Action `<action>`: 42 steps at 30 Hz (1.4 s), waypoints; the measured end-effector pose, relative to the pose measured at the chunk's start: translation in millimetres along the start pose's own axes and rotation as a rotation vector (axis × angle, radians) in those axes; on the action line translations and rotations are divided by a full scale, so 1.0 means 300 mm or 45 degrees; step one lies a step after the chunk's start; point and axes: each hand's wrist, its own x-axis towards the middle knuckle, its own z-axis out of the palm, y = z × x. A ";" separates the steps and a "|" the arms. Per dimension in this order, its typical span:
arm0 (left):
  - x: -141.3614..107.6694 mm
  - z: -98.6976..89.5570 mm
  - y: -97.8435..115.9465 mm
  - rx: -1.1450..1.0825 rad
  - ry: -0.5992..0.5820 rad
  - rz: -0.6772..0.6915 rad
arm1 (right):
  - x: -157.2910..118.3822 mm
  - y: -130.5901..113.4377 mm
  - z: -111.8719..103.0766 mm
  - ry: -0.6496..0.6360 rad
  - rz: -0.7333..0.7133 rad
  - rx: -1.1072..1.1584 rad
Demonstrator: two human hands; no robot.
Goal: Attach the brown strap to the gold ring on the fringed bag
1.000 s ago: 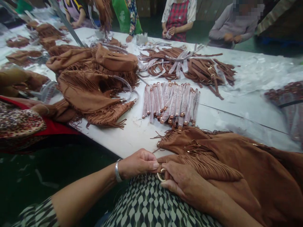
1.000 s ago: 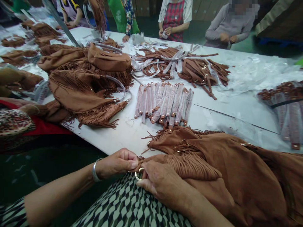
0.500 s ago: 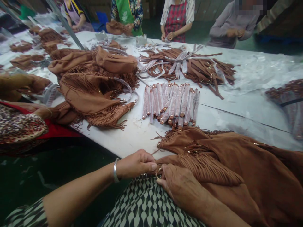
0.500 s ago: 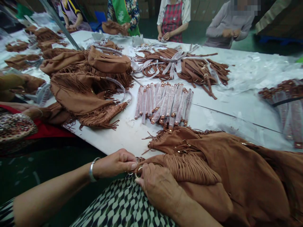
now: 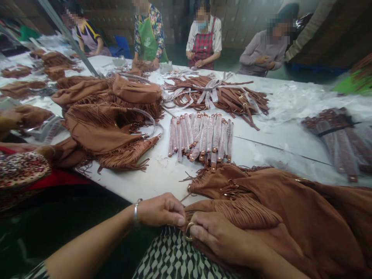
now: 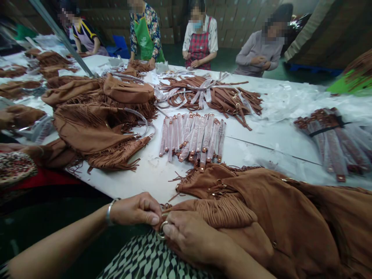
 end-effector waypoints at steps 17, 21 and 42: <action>0.031 0.054 0.084 1.698 0.419 0.058 | 0.070 0.034 -0.023 0.243 0.021 0.098; 0.037 0.064 0.064 1.729 0.467 0.051 | 0.077 0.042 0.007 0.312 0.000 0.208; 0.009 0.104 -0.005 1.625 0.453 0.155 | 0.062 0.080 0.125 0.443 0.071 0.982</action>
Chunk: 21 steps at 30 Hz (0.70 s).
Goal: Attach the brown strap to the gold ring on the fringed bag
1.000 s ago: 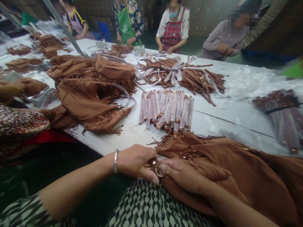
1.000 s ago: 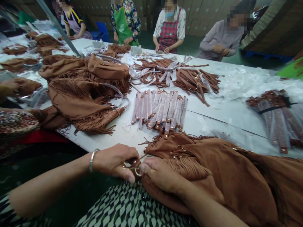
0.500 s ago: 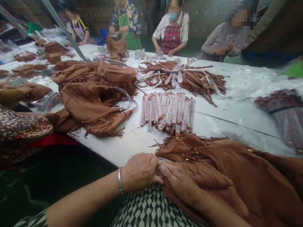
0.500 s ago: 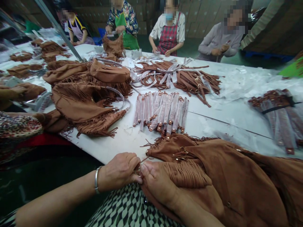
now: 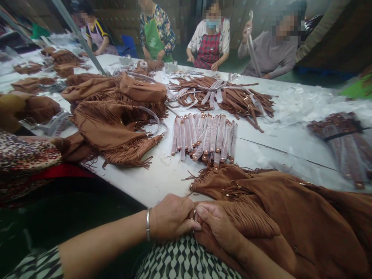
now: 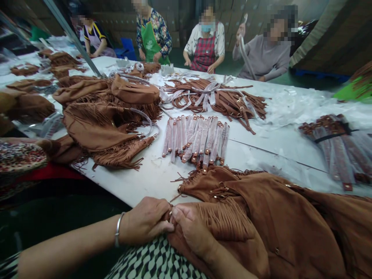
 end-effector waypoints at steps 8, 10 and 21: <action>0.031 0.028 0.094 0.076 0.064 -0.348 | 0.018 0.033 0.001 0.334 -0.031 -0.057; 0.040 0.050 0.093 0.062 0.116 -0.391 | 0.020 0.032 -0.002 0.375 -0.026 -0.031; 0.139 0.106 0.104 0.078 0.157 -0.511 | 0.036 0.024 -0.045 0.591 -0.066 -0.256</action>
